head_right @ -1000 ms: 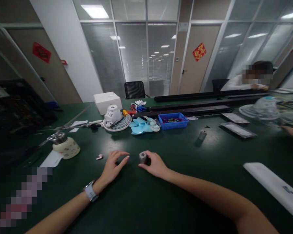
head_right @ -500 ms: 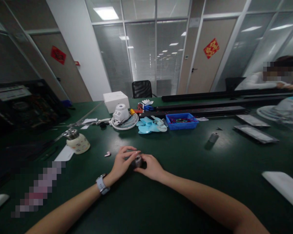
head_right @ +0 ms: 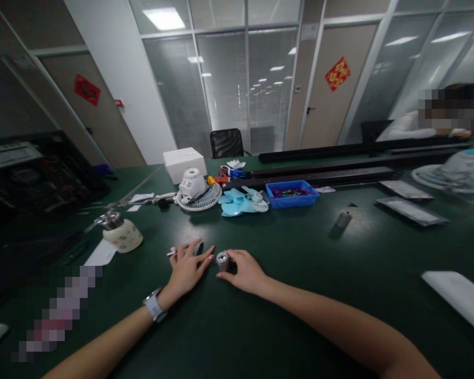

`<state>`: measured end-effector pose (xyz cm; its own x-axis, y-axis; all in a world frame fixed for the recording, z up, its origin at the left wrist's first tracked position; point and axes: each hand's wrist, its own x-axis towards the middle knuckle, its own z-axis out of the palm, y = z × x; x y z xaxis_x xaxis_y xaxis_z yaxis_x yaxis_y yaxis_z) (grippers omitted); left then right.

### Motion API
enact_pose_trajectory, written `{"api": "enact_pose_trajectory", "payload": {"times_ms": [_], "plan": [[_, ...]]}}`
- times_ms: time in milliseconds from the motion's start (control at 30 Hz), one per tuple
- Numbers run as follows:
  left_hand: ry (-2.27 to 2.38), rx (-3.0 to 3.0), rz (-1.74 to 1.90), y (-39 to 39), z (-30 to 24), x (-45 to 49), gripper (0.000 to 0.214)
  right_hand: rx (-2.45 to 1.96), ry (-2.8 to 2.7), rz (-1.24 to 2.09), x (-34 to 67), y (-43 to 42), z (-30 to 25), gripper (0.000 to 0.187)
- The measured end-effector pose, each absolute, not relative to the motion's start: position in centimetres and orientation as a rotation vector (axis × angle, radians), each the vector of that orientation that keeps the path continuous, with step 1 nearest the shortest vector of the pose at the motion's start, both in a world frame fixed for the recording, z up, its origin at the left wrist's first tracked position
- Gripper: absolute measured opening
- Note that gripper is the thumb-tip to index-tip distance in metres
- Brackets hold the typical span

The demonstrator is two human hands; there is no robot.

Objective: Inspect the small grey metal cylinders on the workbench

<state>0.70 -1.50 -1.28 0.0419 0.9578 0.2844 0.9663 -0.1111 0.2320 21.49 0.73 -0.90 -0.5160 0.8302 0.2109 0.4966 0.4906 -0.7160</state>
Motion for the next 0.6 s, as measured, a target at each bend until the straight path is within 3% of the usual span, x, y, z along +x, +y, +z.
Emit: {"api": "enact_pose_trajectory", "payload": {"times_ms": [200,433,600], "plan": [[-2.205,-2.148,-0.895,-0.7,-1.6,0.0,0.038,-1.334,-2.085,0.684,32.0,2.3,-1.0,0.052],[-2.249,-2.094,-1.212,0.1,-1.5,0.0,0.042,-1.842,-1.638,0.244,49.9,4.7,-2.6,0.06],[-2.216,-2.119,-1.235,0.2,-1.6,-0.4,0.041,-1.903,-1.531,0.2,52.3,4.7,-2.9,0.07]]}}
